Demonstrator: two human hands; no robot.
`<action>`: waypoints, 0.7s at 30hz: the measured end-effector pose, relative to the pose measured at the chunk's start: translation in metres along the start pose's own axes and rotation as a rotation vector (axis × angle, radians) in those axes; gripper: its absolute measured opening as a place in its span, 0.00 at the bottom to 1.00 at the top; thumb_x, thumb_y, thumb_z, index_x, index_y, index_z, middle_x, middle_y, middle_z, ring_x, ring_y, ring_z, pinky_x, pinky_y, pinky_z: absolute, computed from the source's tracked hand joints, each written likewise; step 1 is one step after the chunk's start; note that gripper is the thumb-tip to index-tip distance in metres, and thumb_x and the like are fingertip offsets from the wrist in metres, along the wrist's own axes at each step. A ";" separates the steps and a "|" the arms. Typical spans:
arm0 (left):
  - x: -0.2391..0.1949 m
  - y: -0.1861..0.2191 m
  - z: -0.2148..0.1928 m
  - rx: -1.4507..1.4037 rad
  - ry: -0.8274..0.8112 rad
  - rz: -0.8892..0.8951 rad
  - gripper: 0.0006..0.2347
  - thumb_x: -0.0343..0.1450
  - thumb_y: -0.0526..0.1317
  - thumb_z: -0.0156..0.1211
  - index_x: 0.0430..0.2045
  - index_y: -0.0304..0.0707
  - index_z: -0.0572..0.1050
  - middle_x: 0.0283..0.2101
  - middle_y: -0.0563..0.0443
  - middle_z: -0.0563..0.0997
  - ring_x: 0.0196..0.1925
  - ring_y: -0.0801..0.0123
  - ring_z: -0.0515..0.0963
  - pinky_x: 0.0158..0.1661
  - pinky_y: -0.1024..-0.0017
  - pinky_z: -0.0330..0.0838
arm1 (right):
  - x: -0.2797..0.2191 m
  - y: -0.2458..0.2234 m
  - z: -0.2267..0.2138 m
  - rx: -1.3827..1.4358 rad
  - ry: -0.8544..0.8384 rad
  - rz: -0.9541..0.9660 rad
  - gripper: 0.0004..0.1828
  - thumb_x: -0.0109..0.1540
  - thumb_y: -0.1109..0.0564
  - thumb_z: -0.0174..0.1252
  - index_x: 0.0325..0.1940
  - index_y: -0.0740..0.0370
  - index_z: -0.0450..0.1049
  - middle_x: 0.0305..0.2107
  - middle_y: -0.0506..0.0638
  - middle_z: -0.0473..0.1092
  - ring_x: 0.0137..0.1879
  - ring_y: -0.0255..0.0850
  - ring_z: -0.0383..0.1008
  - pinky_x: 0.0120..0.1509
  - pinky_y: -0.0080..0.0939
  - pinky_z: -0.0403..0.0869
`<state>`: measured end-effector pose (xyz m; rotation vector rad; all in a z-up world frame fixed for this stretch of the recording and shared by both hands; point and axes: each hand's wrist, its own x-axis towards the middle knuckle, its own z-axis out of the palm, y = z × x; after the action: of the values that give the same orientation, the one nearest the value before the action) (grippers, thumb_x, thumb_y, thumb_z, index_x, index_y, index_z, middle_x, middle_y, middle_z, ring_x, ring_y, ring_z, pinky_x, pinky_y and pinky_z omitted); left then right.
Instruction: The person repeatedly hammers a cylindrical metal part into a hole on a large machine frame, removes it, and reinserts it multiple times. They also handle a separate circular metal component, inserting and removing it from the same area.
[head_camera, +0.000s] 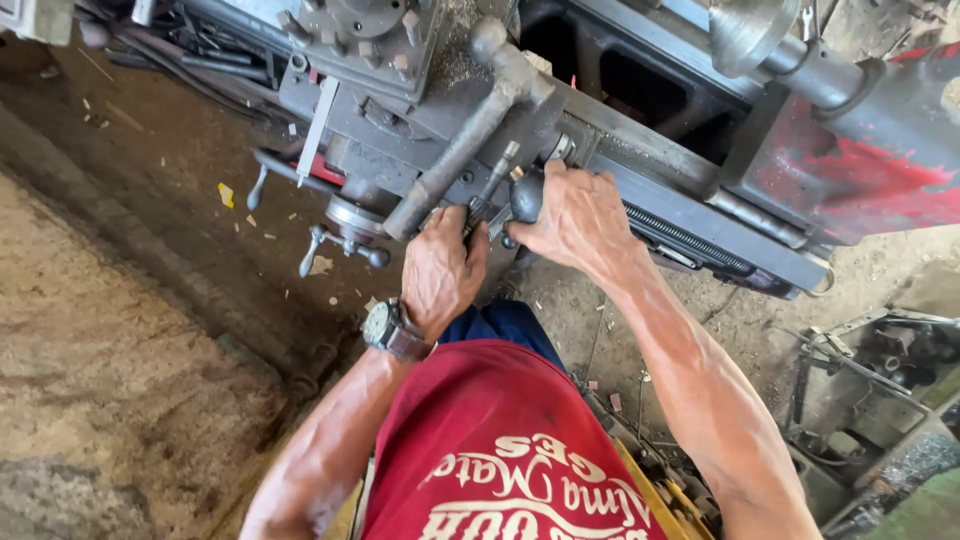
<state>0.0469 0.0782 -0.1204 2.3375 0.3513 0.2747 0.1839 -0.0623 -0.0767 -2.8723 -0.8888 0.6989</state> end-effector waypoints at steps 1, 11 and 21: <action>0.000 0.005 -0.005 -0.007 0.027 0.026 0.09 0.75 0.43 0.56 0.36 0.33 0.74 0.32 0.35 0.76 0.36 0.36 0.82 0.29 0.53 0.79 | 0.001 0.001 0.005 0.019 0.001 0.018 0.38 0.53 0.27 0.68 0.45 0.64 0.73 0.30 0.62 0.77 0.42 0.60 0.82 0.56 0.56 0.74; 0.002 0.008 -0.009 -0.088 0.105 0.017 0.09 0.75 0.41 0.58 0.38 0.33 0.75 0.32 0.36 0.76 0.35 0.35 0.81 0.27 0.55 0.79 | 0.001 -0.003 0.000 0.053 0.025 0.063 0.39 0.51 0.29 0.70 0.46 0.66 0.71 0.33 0.66 0.77 0.44 0.64 0.81 0.59 0.59 0.72; 0.006 0.013 -0.006 0.000 0.069 0.039 0.11 0.77 0.43 0.54 0.40 0.32 0.74 0.32 0.33 0.76 0.35 0.36 0.82 0.26 0.54 0.79 | 0.002 -0.009 0.010 -0.011 0.086 0.084 0.36 0.49 0.31 0.70 0.44 0.62 0.71 0.34 0.60 0.78 0.48 0.60 0.80 0.57 0.59 0.70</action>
<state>0.0528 0.0755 -0.1067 2.3407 0.3387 0.3746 0.1762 -0.0547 -0.0849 -2.9388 -0.7676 0.5733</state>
